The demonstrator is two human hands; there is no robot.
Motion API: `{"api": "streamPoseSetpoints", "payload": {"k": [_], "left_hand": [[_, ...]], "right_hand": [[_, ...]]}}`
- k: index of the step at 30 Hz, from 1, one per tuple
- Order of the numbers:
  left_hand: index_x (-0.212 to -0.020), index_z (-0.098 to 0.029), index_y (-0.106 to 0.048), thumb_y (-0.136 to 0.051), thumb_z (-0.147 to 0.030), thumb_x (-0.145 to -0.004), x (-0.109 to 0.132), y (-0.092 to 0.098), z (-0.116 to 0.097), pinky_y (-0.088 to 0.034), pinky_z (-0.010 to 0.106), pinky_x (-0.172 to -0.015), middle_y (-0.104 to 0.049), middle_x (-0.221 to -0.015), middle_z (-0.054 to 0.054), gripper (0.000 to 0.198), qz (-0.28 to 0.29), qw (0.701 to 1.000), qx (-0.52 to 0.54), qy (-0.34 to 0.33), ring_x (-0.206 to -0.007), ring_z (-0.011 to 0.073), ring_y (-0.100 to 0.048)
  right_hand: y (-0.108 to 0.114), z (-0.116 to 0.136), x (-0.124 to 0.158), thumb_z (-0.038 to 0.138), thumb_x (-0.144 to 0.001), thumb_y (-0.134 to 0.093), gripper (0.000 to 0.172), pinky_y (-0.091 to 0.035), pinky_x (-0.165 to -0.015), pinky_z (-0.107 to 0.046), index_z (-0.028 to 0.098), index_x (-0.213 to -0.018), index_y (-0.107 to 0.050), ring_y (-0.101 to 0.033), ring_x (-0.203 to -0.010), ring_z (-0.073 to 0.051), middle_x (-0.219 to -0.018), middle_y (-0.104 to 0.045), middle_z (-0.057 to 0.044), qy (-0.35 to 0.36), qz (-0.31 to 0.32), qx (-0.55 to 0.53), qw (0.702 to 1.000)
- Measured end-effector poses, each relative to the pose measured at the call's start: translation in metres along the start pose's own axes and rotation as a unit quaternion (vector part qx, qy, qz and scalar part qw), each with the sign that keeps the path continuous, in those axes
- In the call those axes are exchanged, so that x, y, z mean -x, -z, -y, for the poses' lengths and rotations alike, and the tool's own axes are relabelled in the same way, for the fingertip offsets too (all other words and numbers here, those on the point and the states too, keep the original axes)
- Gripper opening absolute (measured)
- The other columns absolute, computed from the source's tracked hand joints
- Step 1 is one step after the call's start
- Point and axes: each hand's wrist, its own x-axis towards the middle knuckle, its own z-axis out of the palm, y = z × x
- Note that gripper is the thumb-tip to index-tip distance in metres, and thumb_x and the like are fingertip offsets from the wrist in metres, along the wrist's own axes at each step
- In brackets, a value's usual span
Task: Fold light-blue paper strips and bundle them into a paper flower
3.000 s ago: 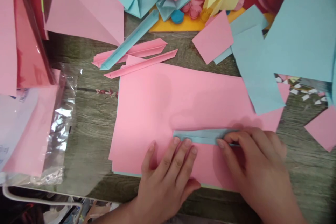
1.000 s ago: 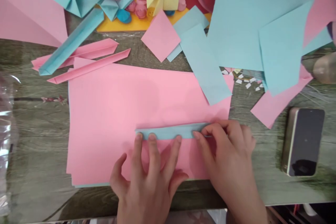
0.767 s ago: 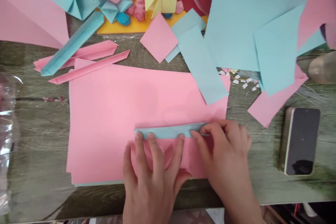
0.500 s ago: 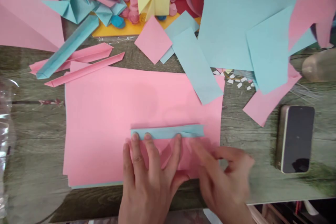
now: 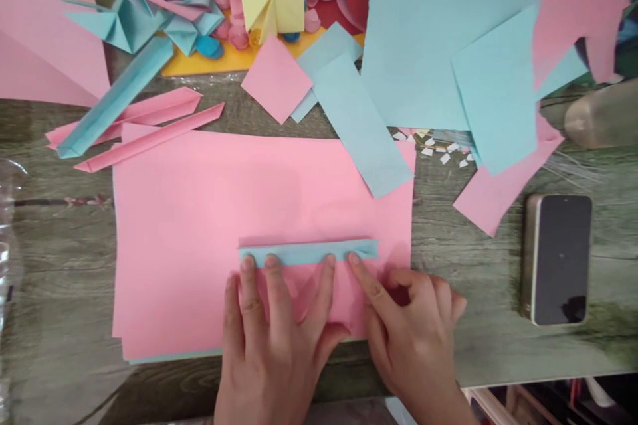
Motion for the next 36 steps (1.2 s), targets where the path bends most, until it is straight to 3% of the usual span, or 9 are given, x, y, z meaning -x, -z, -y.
{"api": "streamPoseSetpoints", "payload": {"k": [12, 20, 29, 33, 36], "left_hand": [[-0.133, -0.034, -0.025, -0.053, -0.049, -0.073, 0.002, 0.001, -0.001, -0.031, 0.055, -0.094, -0.038, -0.129, 0.011, 0.068, 0.0, 1.0, 0.015, 0.01, -0.128, 0.0368, -0.017], [-0.13, -0.022, -0.036, -0.048, -0.04, -0.079, 0.016, 0.002, 0.019, -0.024, 0.05, -0.095, -0.045, -0.127, 0.014, 0.055, -0.031, 0.999, 0.018, 0.006, -0.12, 0.0303, -0.036], [-0.119, -0.023, -0.05, -0.047, -0.041, -0.08, 0.034, -0.005, 0.042, -0.022, 0.05, -0.089, -0.047, -0.124, 0.016, 0.043, -0.09, 0.991, 0.013, 0.102, -0.116, 0.0314, -0.04], [-0.118, -0.021, -0.051, -0.047, -0.042, -0.079, 0.035, -0.008, 0.039, -0.026, 0.045, -0.089, -0.048, -0.124, 0.015, 0.045, -0.141, 0.989, 0.022, 0.033, -0.117, 0.0304, -0.037], [-0.124, -0.019, -0.044, -0.04, -0.04, -0.083, 0.031, -0.009, 0.03, -0.026, 0.041, -0.093, -0.046, -0.127, 0.011, 0.047, -0.105, 0.994, 0.033, -0.015, -0.12, 0.0257, -0.036]], "right_hand": [[0.003, -0.004, 0.003, 0.021, -0.077, -0.046, 0.044, -0.021, -0.065, -0.034, 0.038, -0.118, -0.05, -0.036, -0.071, -0.018, -0.08, -0.042, -0.003, -0.046, -0.017, 0.011, 0.999], [0.0, -0.003, 0.003, 0.018, -0.079, -0.044, 0.044, -0.022, -0.064, -0.032, 0.038, -0.117, -0.05, -0.037, -0.074, -0.018, -0.08, -0.041, -0.003, -0.049, -0.023, -0.011, 0.998], [-0.003, 0.001, 0.007, 0.02, -0.081, -0.044, 0.039, -0.022, -0.066, -0.032, 0.036, -0.115, -0.052, -0.038, -0.076, -0.018, -0.083, -0.045, -0.003, -0.04, -0.054, 0.025, 0.997], [-0.004, 0.004, 0.007, 0.021, -0.082, -0.045, 0.037, -0.023, -0.065, -0.032, 0.034, -0.115, -0.052, -0.038, -0.077, -0.018, -0.083, -0.045, -0.004, -0.032, -0.067, 0.04, 0.996], [-0.003, 0.006, 0.009, 0.021, -0.081, -0.045, 0.037, -0.022, -0.064, -0.031, 0.033, -0.116, -0.052, -0.038, -0.077, -0.018, -0.082, -0.045, -0.004, -0.027, -0.079, 0.052, 0.995]]}}
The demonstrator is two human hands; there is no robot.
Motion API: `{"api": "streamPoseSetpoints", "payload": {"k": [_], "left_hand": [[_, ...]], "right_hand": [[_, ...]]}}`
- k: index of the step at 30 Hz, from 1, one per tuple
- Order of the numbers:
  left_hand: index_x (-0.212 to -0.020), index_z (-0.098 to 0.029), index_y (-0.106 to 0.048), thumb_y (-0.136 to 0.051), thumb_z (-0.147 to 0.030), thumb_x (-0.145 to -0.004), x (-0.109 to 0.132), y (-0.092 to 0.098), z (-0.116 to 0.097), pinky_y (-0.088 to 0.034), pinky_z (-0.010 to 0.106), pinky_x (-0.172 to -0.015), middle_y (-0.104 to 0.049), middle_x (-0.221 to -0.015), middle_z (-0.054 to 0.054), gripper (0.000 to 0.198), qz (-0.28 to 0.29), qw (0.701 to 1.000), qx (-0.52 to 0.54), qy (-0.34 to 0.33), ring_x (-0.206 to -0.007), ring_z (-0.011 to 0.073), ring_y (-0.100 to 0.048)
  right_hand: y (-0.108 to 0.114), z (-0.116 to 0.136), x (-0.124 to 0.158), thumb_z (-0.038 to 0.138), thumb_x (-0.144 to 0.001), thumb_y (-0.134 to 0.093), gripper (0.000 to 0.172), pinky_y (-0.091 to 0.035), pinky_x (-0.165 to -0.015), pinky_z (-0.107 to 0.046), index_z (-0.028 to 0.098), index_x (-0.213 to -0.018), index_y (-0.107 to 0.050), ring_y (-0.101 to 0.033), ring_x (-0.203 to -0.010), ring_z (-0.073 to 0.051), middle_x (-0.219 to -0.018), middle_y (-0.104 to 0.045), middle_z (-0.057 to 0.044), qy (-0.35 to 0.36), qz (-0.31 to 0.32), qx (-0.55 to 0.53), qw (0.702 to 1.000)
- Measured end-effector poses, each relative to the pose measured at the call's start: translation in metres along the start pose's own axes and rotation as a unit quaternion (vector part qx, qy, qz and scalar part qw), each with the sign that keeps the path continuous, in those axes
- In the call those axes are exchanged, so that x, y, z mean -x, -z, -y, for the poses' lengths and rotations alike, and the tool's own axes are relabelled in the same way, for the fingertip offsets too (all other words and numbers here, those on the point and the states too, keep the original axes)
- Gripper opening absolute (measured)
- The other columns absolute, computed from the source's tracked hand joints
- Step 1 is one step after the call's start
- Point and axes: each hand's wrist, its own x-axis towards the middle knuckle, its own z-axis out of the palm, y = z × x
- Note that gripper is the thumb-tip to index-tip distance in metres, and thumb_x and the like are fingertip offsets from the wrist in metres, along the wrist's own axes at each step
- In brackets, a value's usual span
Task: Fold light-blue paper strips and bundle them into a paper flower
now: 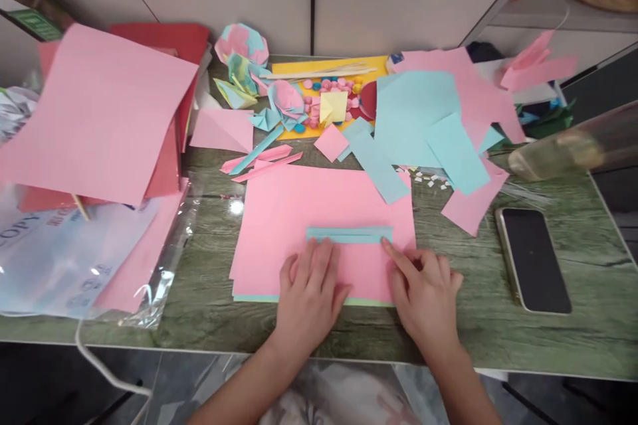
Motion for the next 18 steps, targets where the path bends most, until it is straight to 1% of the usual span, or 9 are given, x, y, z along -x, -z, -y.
{"api": "streamPoseSetpoints", "payload": {"k": [2, 4, 11, 14, 18], "left_hand": [[-0.127, -0.017, -0.041, -0.037, -0.04, -0.084, -0.0015, -0.0002, -0.0032, -0.027, 0.04, -0.092, -0.048, -0.125, 0.011, 0.048, 0.022, 1.0, -0.002, 0.021, -0.117, 0.025, -0.038], [-0.126, -0.016, -0.041, -0.036, -0.039, -0.084, -0.0005, 0.0005, -0.0025, -0.027, 0.041, -0.091, -0.049, -0.123, 0.012, 0.048, 0.024, 0.999, -0.003, 0.044, -0.115, 0.0251, -0.04], [-0.124, -0.018, -0.045, -0.038, -0.038, -0.084, 0.0079, 0.0039, 0.0035, -0.027, 0.043, -0.088, -0.053, -0.118, 0.011, 0.045, -0.011, 0.993, 0.002, 0.115, -0.115, 0.0263, -0.04], [-0.123, -0.019, -0.045, -0.037, -0.038, -0.085, 0.0079, 0.0044, 0.0014, -0.027, 0.044, -0.087, -0.053, -0.117, 0.011, 0.044, -0.014, 0.991, 0.01, 0.132, -0.114, 0.0257, -0.04], [-0.122, -0.019, -0.046, -0.038, -0.037, -0.084, 0.008, 0.0035, -0.0005, -0.027, 0.045, -0.087, -0.052, -0.118, 0.012, 0.043, -0.032, 0.99, 0.016, 0.136, -0.116, 0.0273, -0.039]], "right_hand": [[0.0008, 0.0017, 0.0009, 0.021, -0.081, -0.045, 0.037, -0.022, -0.064, -0.031, 0.033, -0.116, -0.052, -0.038, -0.076, -0.018, -0.082, -0.046, -0.004, 0.002, -0.011, 0.007, 1.0], [0.0013, 0.0033, 0.0015, 0.021, -0.081, -0.046, 0.037, -0.021, -0.064, -0.031, 0.033, -0.115, -0.053, -0.038, -0.077, -0.018, -0.081, -0.046, -0.004, 0.001, -0.019, 0.016, 1.0], [0.0033, 0.0089, 0.0016, 0.021, -0.081, -0.046, 0.035, -0.02, -0.064, -0.031, 0.031, -0.113, -0.055, -0.037, -0.076, -0.017, -0.079, -0.047, -0.004, -0.005, -0.038, 0.019, 0.999], [0.0017, 0.0068, 0.0018, 0.02, -0.082, -0.044, 0.035, -0.021, -0.064, -0.03, 0.032, -0.113, -0.055, -0.037, -0.077, -0.017, -0.079, -0.046, -0.004, -0.015, -0.033, -0.005, 0.999], [-0.0036, 0.0002, 0.0025, 0.02, -0.083, -0.041, 0.036, -0.025, -0.065, -0.029, 0.034, -0.113, -0.054, -0.038, -0.078, -0.017, -0.082, -0.045, -0.003, -0.027, -0.027, -0.07, 0.997]]}}
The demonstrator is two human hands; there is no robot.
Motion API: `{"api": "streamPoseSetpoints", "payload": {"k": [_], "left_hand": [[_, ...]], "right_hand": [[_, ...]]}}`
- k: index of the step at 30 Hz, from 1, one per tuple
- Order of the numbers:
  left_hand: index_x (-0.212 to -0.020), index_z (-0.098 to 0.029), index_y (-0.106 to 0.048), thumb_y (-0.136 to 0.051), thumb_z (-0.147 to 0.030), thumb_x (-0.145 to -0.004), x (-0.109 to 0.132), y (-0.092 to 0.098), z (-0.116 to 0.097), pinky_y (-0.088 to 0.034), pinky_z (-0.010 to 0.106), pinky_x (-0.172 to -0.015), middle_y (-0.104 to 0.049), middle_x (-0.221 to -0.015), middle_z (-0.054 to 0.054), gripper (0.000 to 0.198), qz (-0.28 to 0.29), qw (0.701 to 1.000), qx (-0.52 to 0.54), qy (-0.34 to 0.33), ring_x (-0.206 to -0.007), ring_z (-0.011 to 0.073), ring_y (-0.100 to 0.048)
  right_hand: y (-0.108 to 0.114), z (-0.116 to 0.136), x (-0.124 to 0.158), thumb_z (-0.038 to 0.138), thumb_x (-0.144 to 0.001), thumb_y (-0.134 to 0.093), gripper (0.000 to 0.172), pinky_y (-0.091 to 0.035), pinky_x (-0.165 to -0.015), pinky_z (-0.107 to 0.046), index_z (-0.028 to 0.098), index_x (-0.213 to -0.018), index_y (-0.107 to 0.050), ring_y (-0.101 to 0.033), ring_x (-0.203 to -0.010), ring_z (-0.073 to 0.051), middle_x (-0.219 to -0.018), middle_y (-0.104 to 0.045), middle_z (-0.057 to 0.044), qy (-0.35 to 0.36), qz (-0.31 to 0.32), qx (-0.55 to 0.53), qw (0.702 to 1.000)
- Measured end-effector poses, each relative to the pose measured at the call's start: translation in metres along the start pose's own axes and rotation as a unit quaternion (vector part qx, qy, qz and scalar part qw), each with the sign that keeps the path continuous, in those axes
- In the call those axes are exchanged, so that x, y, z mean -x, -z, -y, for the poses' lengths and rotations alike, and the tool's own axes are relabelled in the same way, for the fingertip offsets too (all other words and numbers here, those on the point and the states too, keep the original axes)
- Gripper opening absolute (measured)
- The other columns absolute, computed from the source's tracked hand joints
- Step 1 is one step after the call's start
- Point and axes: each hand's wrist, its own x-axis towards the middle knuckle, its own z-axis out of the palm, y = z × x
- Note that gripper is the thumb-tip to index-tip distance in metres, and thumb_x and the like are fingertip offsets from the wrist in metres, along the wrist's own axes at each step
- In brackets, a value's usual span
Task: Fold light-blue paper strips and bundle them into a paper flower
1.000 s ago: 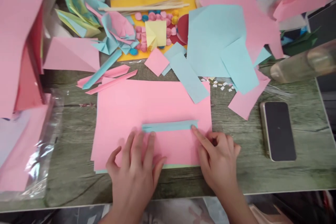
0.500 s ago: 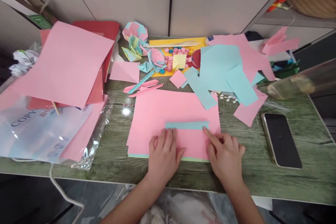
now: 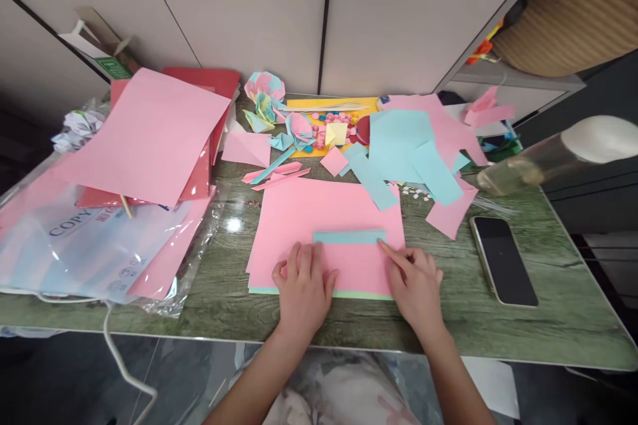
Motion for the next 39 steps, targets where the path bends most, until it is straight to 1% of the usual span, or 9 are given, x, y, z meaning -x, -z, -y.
{"api": "streamPoseSetpoints", "payload": {"k": [9, 16, 21, 25, 28, 30, 33, 36, 39], "left_hand": [[-0.119, -0.017, -0.049, -0.039, -0.032, -0.084, 0.0, 0.004, -0.001, -0.027, 0.047, -0.089, -0.05, -0.12, 0.015, 0.04, -0.024, 0.999, 0.027, -0.005, -0.12, 0.0297, -0.034], [-0.12, -0.018, -0.048, -0.038, -0.03, -0.084, 0.002, 0.008, 0.002, -0.027, 0.046, -0.09, -0.048, -0.122, 0.012, 0.039, -0.012, 0.999, 0.034, 0.004, -0.121, 0.0285, -0.031], [-0.121, -0.017, -0.047, -0.037, -0.029, -0.085, 0.002, 0.01, 0.004, -0.026, 0.047, -0.092, -0.048, -0.123, 0.013, 0.039, -0.019, 0.999, 0.037, -0.021, -0.122, 0.0283, -0.03], [-0.117, -0.02, -0.051, -0.038, -0.028, -0.085, -0.003, 0.008, 0.02, -0.027, 0.047, -0.093, -0.046, -0.125, 0.011, 0.036, -0.016, 0.996, 0.064, -0.058, -0.125, 0.0281, -0.025], [-0.112, -0.024, -0.054, -0.041, -0.03, -0.084, -0.013, 0.007, 0.037, -0.028, 0.048, -0.094, -0.042, -0.128, 0.009, 0.032, -0.028, 0.99, 0.111, -0.078, -0.125, 0.0279, -0.024], [-0.117, -0.025, -0.05, -0.041, -0.029, -0.083, -0.023, 0.008, 0.045, -0.027, 0.047, -0.097, -0.039, -0.13, 0.009, 0.035, -0.056, 0.983, 0.157, -0.073, -0.125, 0.0259, -0.025], [-0.122, -0.027, -0.043, -0.042, -0.027, -0.083, -0.04, 0.01, 0.048, -0.028, 0.041, -0.1, -0.037, -0.131, 0.007, 0.039, -0.086, 0.962, 0.253, -0.051, -0.123, 0.0209, -0.029], [-0.118, -0.027, -0.047, -0.047, -0.025, -0.08, -0.053, 0.006, 0.046, -0.031, 0.039, -0.099, -0.041, -0.126, 0.006, 0.038, -0.087, 0.938, 0.334, -0.026, -0.119, 0.0194, -0.035], [-0.115, -0.026, -0.048, -0.05, -0.023, -0.078, -0.056, 0.0, 0.046, -0.035, 0.038, -0.096, -0.045, -0.119, 0.007, 0.037, -0.1, 0.903, 0.418, 0.008, -0.115, 0.019, -0.04]], "right_hand": [[-0.002, -0.002, 0.002, 0.019, -0.082, -0.04, 0.037, -0.026, -0.066, -0.03, 0.034, -0.113, -0.054, -0.037, -0.079, -0.016, -0.083, -0.044, -0.002, -0.023, -0.009, -0.037, 0.999], [0.005, 0.003, 0.007, 0.025, -0.085, -0.041, 0.032, -0.024, -0.066, -0.03, 0.031, -0.114, -0.053, -0.038, -0.081, -0.017, -0.086, -0.047, -0.004, -0.008, -0.022, 0.003, 1.0], [0.02, 0.017, -0.003, 0.032, -0.084, -0.044, 0.025, -0.024, -0.071, -0.034, 0.024, -0.1, -0.062, -0.04, -0.086, -0.02, -0.092, -0.051, -0.006, 0.01, -0.067, 0.038, 0.997], [0.022, 0.033, -0.026, 0.028, -0.082, -0.049, 0.029, -0.025, -0.079, -0.036, 0.023, -0.11, -0.054, -0.041, -0.095, -0.022, -0.103, -0.054, -0.009, 0.091, -0.078, 0.018, 0.993], [0.014, 0.037, -0.043, 0.022, -0.082, -0.047, 0.015, -0.027, -0.077, -0.033, 0.021, -0.088, -0.062, -0.049, -0.085, -0.019, -0.083, -0.061, -0.006, 0.149, -0.021, -0.014, 0.989], [0.01, 0.037, -0.051, 0.02, -0.083, -0.045, 0.016, -0.03, -0.073, -0.03, 0.02, -0.08, -0.061, -0.051, -0.077, -0.017, -0.075, -0.062, -0.004, 0.144, -0.001, -0.048, 0.988], [0.008, 0.041, -0.058, 0.021, -0.082, -0.045, 0.014, -0.033, -0.071, -0.028, 0.021, -0.083, -0.059, -0.053, -0.078, -0.017, -0.079, -0.062, -0.003, 0.138, -0.007, -0.096, 0.986], [0.004, 0.048, -0.059, 0.023, -0.078, -0.052, 0.016, -0.034, -0.073, -0.03, 0.021, -0.093, -0.057, -0.051, -0.087, -0.02, -0.089, -0.061, -0.005, 0.165, -0.002, -0.104, 0.981], [-0.001, 0.056, -0.059, 0.018, -0.077, -0.051, 0.008, -0.035, -0.069, -0.028, 0.02, -0.081, -0.058, -0.052, -0.079, -0.018, -0.081, -0.06, -0.004, 0.179, 0.035, -0.114, 0.977]]}}
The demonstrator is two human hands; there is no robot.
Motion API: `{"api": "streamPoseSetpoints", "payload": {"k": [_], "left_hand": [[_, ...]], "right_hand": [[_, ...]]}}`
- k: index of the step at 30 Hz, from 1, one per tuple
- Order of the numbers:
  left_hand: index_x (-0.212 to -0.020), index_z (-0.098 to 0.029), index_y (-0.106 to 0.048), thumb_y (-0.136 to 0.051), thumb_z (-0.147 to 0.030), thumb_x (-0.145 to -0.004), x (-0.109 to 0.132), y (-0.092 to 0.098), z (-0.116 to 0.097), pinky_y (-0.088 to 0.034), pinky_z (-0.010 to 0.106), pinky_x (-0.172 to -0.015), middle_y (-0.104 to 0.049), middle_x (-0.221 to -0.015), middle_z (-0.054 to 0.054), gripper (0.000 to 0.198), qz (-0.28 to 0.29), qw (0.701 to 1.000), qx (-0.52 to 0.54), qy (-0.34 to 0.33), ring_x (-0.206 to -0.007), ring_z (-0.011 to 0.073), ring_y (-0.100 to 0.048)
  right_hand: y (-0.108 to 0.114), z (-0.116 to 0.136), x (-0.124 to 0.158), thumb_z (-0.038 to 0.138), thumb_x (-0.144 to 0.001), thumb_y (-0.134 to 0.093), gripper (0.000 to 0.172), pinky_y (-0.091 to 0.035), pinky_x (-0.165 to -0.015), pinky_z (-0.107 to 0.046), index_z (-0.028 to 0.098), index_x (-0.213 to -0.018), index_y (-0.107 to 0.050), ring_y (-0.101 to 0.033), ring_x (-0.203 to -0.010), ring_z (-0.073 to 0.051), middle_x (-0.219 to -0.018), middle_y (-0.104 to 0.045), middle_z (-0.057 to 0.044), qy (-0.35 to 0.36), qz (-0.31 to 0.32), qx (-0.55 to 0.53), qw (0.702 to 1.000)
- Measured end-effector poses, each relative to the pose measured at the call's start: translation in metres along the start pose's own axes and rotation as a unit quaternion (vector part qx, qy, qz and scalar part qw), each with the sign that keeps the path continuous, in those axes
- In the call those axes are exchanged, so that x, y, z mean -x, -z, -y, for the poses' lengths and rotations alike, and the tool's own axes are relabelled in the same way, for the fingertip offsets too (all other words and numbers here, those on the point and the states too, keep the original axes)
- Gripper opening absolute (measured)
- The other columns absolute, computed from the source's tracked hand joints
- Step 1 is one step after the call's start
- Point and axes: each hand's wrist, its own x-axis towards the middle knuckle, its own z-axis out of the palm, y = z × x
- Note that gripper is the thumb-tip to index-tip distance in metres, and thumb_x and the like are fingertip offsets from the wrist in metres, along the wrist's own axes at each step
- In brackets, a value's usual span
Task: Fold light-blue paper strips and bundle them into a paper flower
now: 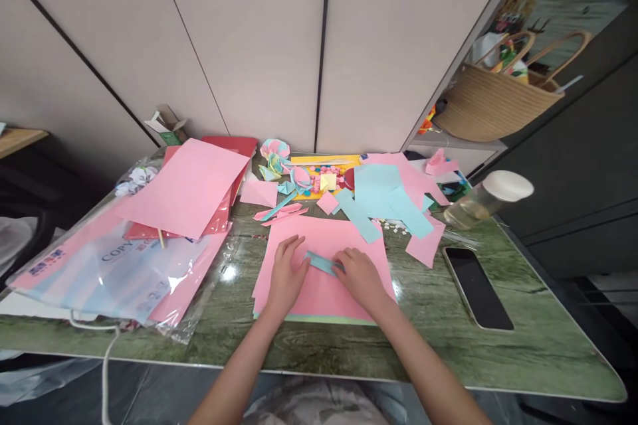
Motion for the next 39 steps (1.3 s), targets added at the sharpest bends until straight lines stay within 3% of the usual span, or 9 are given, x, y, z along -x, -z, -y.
{"api": "streamPoseSetpoints", "payload": {"k": [4, 6, 8, 12, 18, 23, 31, 36, 39], "left_hand": [[-0.122, -0.024, -0.036, -0.061, -0.027, -0.07, 0.0, -0.01, -0.005, -0.043, 0.036, -0.087, -0.04, -0.125, 0.011, 0.058, -0.036, 0.975, 0.187, 0.115, -0.108, 0.0196, -0.047], [-0.123, -0.023, -0.035, -0.066, -0.028, -0.064, -0.007, -0.018, -0.016, -0.047, 0.035, -0.079, -0.045, -0.12, 0.012, 0.067, 0.029, 0.947, 0.276, 0.164, -0.099, 0.02, -0.053], [-0.11, -0.016, -0.048, -0.066, -0.032, -0.064, -0.017, -0.025, -0.028, -0.048, 0.033, -0.074, -0.057, -0.101, 0.01, 0.052, 0.095, 0.923, 0.328, 0.175, -0.089, 0.0192, -0.057], [-0.081, -0.011, -0.061, -0.063, -0.037, -0.066, -0.041, -0.027, -0.042, -0.047, 0.031, -0.071, -0.062, -0.079, 0.006, 0.03, 0.145, 0.903, 0.364, 0.175, -0.075, 0.0161, -0.057], [-0.081, -0.013, -0.065, -0.065, -0.034, -0.064, -0.05, -0.019, -0.037, -0.044, 0.027, -0.065, -0.062, -0.072, 0.002, 0.026, 0.242, 0.894, 0.328, 0.184, -0.066, 0.0121, -0.055], [-0.081, -0.016, -0.056, -0.071, -0.025, -0.057, -0.044, -0.026, -0.036, -0.037, 0.02, -0.052, -0.047, -0.049, -0.007, 0.03, 0.257, 0.904, 0.29, 0.18, -0.049, 0.0072, -0.047], [-0.093, -0.019, -0.049, -0.06, -0.033, -0.071, -0.037, -0.029, -0.039, -0.041, 0.024, -0.063, -0.055, -0.066, -0.002, 0.028, 0.271, 0.869, 0.361, 0.202, -0.066, 0.0109, -0.054], [-0.093, -0.017, -0.052, -0.069, -0.029, -0.06, -0.035, -0.032, -0.037, -0.039, 0.021, -0.057, -0.056, -0.06, -0.003, 0.039, 0.253, 0.903, 0.275, 0.211, -0.06, 0.0109, -0.054], [-0.093, -0.017, -0.053, -0.067, -0.028, -0.061, -0.036, -0.034, -0.035, -0.039, 0.022, -0.056, -0.058, -0.059, -0.003, 0.037, 0.228, 0.915, 0.253, 0.215, -0.057, 0.0115, -0.055]], "right_hand": [[0.003, 0.006, -0.008, 0.015, -0.08, -0.041, 0.013, -0.036, -0.061, -0.024, 0.02, -0.074, -0.052, -0.051, -0.066, -0.013, -0.073, -0.057, -0.001, -0.026, -0.038, -0.049, 0.998], [0.009, 0.011, -0.014, 0.017, -0.08, -0.041, 0.01, -0.035, -0.06, -0.024, 0.02, -0.076, -0.05, -0.05, -0.065, -0.013, -0.074, -0.055, 0.0, -0.039, -0.074, -0.097, 0.992], [0.016, 0.016, -0.02, 0.019, -0.079, -0.042, 0.006, -0.035, -0.059, -0.024, 0.02, -0.076, -0.048, -0.048, -0.064, -0.012, -0.072, -0.053, 0.001, -0.047, -0.092, -0.136, 0.985], [0.027, 0.015, -0.029, 0.026, -0.077, -0.046, 0.008, -0.032, -0.055, -0.024, 0.021, -0.073, -0.044, -0.042, -0.058, -0.011, -0.066, -0.047, 0.003, -0.064, -0.076, -0.232, 0.968], [0.032, -0.007, -0.033, 0.036, -0.076, -0.052, 0.018, -0.035, -0.058, -0.023, 0.02, -0.078, -0.046, -0.04, -0.062, -0.01, -0.07, -0.042, 0.003, -0.046, 0.041, -0.522, 0.851], [0.019, -0.015, -0.033, 0.036, -0.072, -0.059, 0.023, -0.034, -0.058, -0.023, 0.018, -0.084, -0.051, -0.043, -0.066, -0.011, -0.073, -0.046, 0.001, -0.105, 0.067, -0.592, 0.797], [0.012, -0.018, -0.032, 0.036, -0.068, -0.062, 0.022, -0.032, -0.055, -0.023, 0.017, -0.07, -0.053, -0.04, -0.058, -0.01, -0.062, -0.044, 0.004, -0.15, 0.03, -0.568, 0.808], [0.01, -0.021, -0.033, 0.035, -0.067, -0.064, 0.026, -0.029, -0.052, -0.022, 0.018, -0.06, -0.046, -0.035, -0.054, -0.008, -0.056, -0.037, 0.006, -0.161, -0.017, -0.547, 0.821], [0.01, -0.02, -0.032, 0.038, -0.067, -0.062, 0.022, -0.034, -0.057, -0.023, 0.017, -0.066, -0.054, -0.042, -0.059, -0.01, -0.061, -0.047, 0.004, -0.16, 0.019, -0.547, 0.821]]}}
